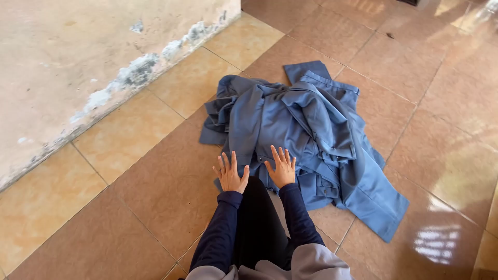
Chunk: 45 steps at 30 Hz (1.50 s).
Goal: Neatly folding pairs of pants while sitting on the floor, smoothing out wrinkles between folds.
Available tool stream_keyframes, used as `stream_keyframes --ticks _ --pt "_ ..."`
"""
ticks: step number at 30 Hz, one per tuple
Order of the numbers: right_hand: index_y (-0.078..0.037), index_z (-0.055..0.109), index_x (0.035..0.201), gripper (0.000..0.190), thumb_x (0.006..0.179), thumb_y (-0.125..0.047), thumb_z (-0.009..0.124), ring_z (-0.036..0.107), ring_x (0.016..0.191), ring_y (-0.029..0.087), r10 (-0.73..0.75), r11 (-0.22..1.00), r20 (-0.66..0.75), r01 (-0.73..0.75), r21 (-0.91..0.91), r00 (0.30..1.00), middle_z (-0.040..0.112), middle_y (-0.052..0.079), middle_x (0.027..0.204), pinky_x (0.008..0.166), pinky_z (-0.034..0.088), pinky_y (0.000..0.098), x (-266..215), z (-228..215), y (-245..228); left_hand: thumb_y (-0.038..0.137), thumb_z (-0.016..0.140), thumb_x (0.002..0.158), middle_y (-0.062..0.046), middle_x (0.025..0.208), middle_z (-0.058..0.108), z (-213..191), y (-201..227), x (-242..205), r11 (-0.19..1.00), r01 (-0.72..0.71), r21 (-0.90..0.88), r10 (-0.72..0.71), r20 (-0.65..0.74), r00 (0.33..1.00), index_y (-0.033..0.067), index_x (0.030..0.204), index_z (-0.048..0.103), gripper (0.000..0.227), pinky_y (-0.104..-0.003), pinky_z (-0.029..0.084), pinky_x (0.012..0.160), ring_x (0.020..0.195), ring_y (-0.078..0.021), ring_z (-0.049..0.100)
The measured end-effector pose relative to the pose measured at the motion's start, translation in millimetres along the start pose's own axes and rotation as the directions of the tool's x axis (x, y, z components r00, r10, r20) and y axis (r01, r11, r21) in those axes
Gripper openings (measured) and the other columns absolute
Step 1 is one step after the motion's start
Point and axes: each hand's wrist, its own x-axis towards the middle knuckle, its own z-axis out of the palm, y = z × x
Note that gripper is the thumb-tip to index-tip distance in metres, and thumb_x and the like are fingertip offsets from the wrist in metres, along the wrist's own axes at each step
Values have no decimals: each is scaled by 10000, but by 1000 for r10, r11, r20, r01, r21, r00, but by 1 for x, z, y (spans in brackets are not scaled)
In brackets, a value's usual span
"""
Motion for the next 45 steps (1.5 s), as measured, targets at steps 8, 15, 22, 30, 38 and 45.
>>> stream_keyframes --ticks 8,15,22,30,38,45 --pt "-357 296 1616 708 982 -535 557 288 1514 382 51 997 -23 -50 56 998 304 154 1648 1195 233 639 -7 17 26 647 456 950 -212 1660 255 39 5 -2 1000 -6 -28 9 100 995 244 1591 370 761 -676 91 1192 1555 -401 152" --pt "-143 310 1604 898 842 -272 769 615 1177 459 248 965 -270 -213 150 931 354 236 1525 910 586 548 16 42 56 607 512 967 -210 1617 349 38 19 3 990 -48 -132 64 115 991 242 1475 548 627 -644 213 1187 1527 -408 250" --pt "-258 706 1168 327 998 -514 594 701 1029 276 281 922 -157 -221 318 947 647 4 1108 841 605 401 61 68 106 434 714 944 -14 1387 646 22 15 19 538 434 -723 -175 409 896 296 1297 678 381 -366 514 1063 1250 -202 626" --pt "165 649 1156 527 727 -132 719 540 793 307 343 25 308 -336 941 888 509 260 1128 585 503 399 -38 45 15 777 643 882 -319 1577 304 -18 29 27 -96 839 -536 -13 843 538 112 1587 284 1033 -686 363 1087 1474 -454 326" --pt "25 657 848 59 830 -29 640 585 563 249 27 51 354 -354 934 935 571 157 695 540 530 347 -78 -13 0 384 921 703 -321 1253 556 105 6 38 180 765 -619 -147 752 643 -98 1313 510 879 -577 465 1011 1203 -401 559" --pt "0 667 1047 173 1013 -92 524 708 623 203 231 252 -83 23 967 969 731 166 780 599 576 298 -44 -52 20 262 648 790 -151 848 645 99 -35 41 441 529 -725 -192 499 845 -5 754 664 270 -300 458 914 951 -212 593"
